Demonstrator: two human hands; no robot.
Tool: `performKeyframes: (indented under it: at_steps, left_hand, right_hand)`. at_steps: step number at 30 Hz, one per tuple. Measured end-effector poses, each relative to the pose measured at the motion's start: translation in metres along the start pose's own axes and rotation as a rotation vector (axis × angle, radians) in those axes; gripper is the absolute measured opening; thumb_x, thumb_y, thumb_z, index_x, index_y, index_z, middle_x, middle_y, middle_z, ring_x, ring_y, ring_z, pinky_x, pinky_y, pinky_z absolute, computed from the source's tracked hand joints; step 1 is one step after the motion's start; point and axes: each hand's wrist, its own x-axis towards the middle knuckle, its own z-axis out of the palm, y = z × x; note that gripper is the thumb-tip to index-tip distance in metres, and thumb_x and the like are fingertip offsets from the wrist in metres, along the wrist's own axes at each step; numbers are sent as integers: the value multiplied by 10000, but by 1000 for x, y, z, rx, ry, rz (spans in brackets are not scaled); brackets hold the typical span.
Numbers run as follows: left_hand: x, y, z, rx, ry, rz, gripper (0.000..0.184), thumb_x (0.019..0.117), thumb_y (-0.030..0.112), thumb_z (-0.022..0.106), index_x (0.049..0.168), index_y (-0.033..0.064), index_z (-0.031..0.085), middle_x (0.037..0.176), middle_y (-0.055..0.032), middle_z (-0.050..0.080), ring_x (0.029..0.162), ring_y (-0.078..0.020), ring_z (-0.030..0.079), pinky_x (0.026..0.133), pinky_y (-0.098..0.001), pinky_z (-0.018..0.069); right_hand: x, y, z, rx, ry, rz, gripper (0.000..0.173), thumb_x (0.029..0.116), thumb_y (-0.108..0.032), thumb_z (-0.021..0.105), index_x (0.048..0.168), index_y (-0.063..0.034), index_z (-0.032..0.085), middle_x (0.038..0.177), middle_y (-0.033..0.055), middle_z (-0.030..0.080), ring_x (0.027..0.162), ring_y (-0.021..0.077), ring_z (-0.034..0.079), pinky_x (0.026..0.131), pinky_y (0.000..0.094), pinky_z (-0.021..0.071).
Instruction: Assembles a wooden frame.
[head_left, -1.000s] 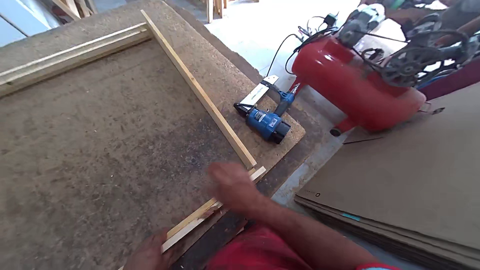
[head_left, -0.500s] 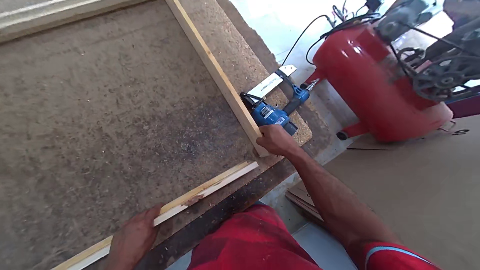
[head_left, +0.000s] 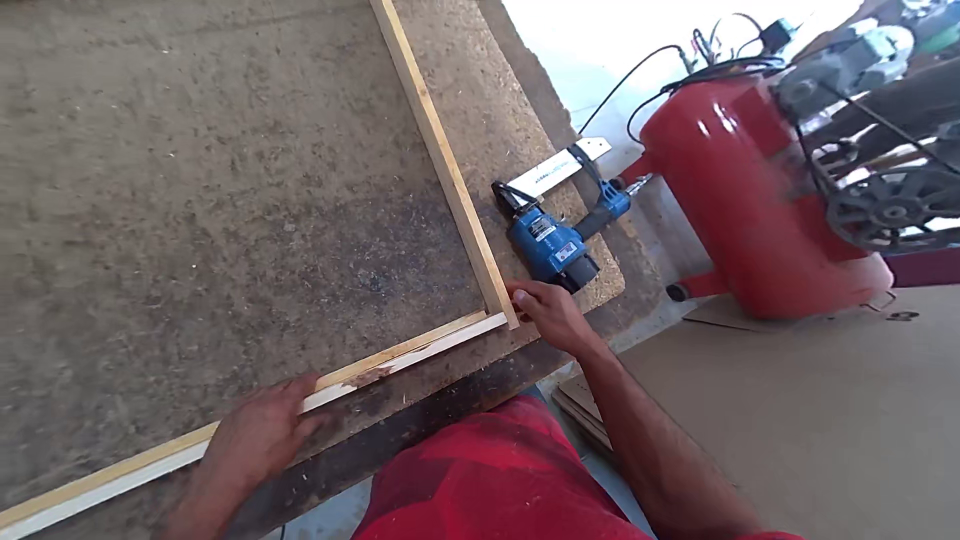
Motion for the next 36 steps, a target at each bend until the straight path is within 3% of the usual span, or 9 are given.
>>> performKeyframes:
  at_steps: [3, 5, 8, 10, 13, 15, 19, 28, 36]
  left_hand:
    - [17, 50, -6, -32, 22, 29, 655, 857, 433, 823, 1406, 139, 619, 1272, -130, 699, 1156, -344, 680, 997, -599, 534]
    - [36, 92, -8, -41, 21, 31, 619, 875, 462, 798, 1384, 148, 636, 1237, -115, 711, 1117, -328, 690, 969, -586, 547]
    - [68, 154, -12, -26, -66, -8, 638, 899, 507, 755, 1418, 167, 606, 1289, -97, 691, 1185, -302, 663, 1011, -553, 530]
    - [87, 188, -11, -15, -72, -4, 620, 889, 503, 762, 1404, 191, 610, 1240, -81, 705, 1135, -288, 680, 967, -541, 553]
    - [105, 220, -4, 22, -26, 12, 537, 909, 413, 757, 1400, 251, 612, 1172, -79, 722, 1066, -302, 699, 884, -549, 577]
    - [108, 229, 1, 76, 11, 33, 436, 954, 255, 687, 1385, 260, 623, 1124, -97, 727, 1030, -309, 707, 863, -529, 581]
    - [101, 233, 5, 150, 24, 61, 434, 968, 174, 647, 1393, 252, 615, 1077, -93, 734, 987, -293, 719, 859, -500, 583]
    - [108, 248, 7, 155, 32, 106, 376, 990, 182, 614, 1363, 224, 634, 1029, -107, 741, 965, -301, 726, 853, -502, 580]
    - [107, 255, 9, 176, 38, 73, 365, 1002, 145, 582, 1353, 234, 628, 1015, -101, 729, 957, -294, 717, 842, -487, 571]
  right_hand:
    - [-16, 16, -5, 14, -96, -55, 374, 1047, -165, 524, 1406, -171, 628, 1293, 7, 701, 1092, 143, 706, 940, 426, 608]
    - [-21, 25, -2, 3, -160, -85, 543, 957, -73, 625, 1481, -194, 554, 1360, 9, 666, 1127, 153, 697, 938, 423, 613]
    - [-9, 36, 9, -237, -209, -116, 774, 890, -285, 802, 1559, -163, 431, 1433, 83, 605, 1249, 236, 634, 1043, 501, 542]
    - [4, 43, 17, -367, -208, -170, 823, 891, -391, 793, 1563, -114, 406, 1471, 129, 567, 1291, 279, 608, 1068, 528, 518]
    - [23, 51, 18, -440, -220, -254, 846, 884, -392, 796, 1566, -99, 391, 1425, 161, 594, 1258, 320, 627, 1032, 543, 536]
    - [28, 55, 14, -465, -244, -310, 851, 894, -396, 787, 1576, -97, 373, 1425, 160, 593, 1263, 319, 623, 1032, 537, 537]
    - [26, 68, 7, -488, -197, -454, 710, 940, -327, 744, 1543, -98, 448, 1427, 138, 610, 1257, 288, 639, 1043, 496, 539]
    - [16, 76, -4, -501, -201, -384, 600, 1007, -242, 635, 1562, -142, 429, 1221, 167, 707, 1043, 338, 726, 890, 564, 591]
    - [1, 60, -10, -353, -163, -384, 608, 982, -369, 693, 1487, -81, 515, 1237, 113, 717, 1126, 254, 709, 987, 501, 576]
